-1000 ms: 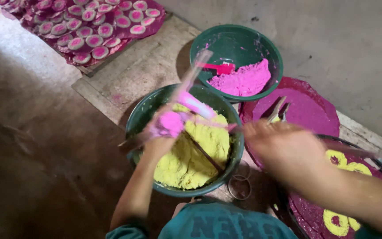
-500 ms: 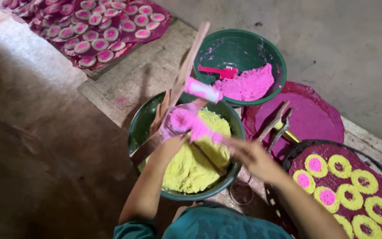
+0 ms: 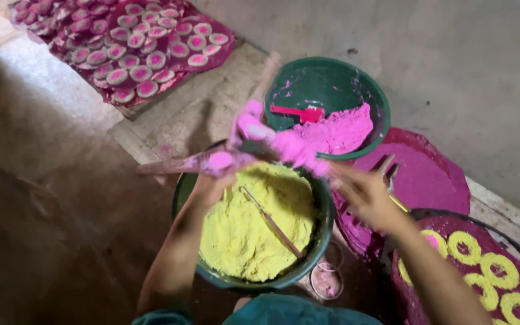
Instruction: The person uses a manual press to form yellow dough into ring shapes and places them on a flattened purple dough sheet. They then use a smaller press to add pink dough centers to the yellow rings, creating two-toned decorative circles. The finished pieces are arranged on a tray.
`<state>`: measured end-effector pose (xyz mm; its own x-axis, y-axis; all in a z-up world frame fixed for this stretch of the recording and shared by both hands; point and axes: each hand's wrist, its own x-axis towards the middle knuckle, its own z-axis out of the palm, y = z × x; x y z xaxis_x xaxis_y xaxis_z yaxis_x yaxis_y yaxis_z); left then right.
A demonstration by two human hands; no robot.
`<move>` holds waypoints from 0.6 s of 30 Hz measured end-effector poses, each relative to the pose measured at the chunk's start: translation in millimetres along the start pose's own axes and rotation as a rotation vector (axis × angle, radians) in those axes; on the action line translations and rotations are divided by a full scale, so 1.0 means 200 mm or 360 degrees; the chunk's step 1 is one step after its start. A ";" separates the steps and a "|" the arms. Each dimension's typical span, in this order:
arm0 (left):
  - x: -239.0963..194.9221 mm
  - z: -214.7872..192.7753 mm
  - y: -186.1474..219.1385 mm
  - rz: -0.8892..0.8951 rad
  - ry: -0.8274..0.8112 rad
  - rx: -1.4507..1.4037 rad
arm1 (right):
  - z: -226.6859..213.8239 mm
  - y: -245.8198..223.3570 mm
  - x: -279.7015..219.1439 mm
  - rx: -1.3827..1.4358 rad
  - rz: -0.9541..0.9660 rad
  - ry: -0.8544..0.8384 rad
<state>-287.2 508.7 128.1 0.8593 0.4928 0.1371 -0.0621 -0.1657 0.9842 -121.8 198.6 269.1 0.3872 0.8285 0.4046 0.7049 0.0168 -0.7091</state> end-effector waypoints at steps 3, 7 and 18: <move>-0.10 -0.02 0.01 -0.0079 -0.0405 -0.0574 | -0.25 0.05 0.18 -0.0524 0.0124 -0.0033; -0.22 0.03 0.13 -0.0065 -0.0658 -0.0985 | -0.38 0.10 0.31 -0.0665 -0.0265 -0.0169; -0.08 0.31 0.30 -0.0027 -0.0230 -0.1380 | -0.03 0.45 0.25 -0.0090 -0.0062 -0.0018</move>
<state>-273.7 437.3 177.9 0.9158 0.3666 0.1642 -0.3622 0.5769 0.7322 -35.2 238.9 228.4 0.3523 0.8342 0.4241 0.7519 0.0175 -0.6590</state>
